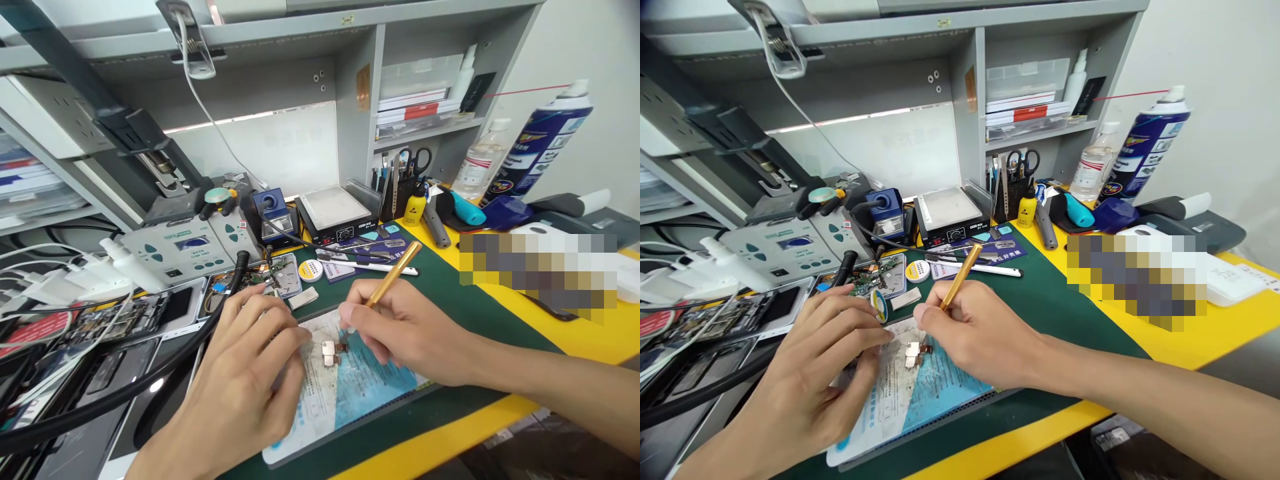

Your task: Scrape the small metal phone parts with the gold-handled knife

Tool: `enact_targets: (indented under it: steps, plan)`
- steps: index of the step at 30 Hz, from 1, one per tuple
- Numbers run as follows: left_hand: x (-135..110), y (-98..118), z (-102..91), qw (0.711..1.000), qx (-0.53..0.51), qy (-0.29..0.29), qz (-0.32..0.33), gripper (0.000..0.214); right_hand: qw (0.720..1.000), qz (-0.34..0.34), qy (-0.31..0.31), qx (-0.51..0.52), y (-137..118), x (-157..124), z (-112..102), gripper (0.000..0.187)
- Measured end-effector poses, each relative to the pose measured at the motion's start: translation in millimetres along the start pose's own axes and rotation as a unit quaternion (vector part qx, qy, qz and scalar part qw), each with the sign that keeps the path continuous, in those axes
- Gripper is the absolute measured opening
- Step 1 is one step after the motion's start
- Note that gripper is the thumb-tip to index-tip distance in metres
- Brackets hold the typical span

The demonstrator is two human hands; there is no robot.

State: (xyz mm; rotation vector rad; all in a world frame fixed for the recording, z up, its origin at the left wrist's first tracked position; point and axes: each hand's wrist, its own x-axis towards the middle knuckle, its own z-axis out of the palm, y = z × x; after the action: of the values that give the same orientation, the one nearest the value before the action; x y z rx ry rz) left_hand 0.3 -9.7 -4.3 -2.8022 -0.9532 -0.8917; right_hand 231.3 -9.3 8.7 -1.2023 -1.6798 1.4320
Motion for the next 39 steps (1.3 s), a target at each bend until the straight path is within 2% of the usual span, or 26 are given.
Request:
enact_targets:
  steps: [4,10,39]
  plan:
    - [-0.6,0.4,0.3,1.000,0.003,0.001,-0.005,0.017,1.000,-0.002,0.002,-0.005,1.5,0.3,1.2,0.029]
    - [-1.0,0.5,0.2,1.000,0.006,0.002,0.001,0.018,0.997,-0.045,0.008,-0.062,5.7,-0.1,1.4,0.029]
    - [-2.5,-0.8,0.7,1.000,0.026,0.004,0.016,0.016,0.996,-0.052,0.001,-0.069,6.1,0.4,0.5,0.029]
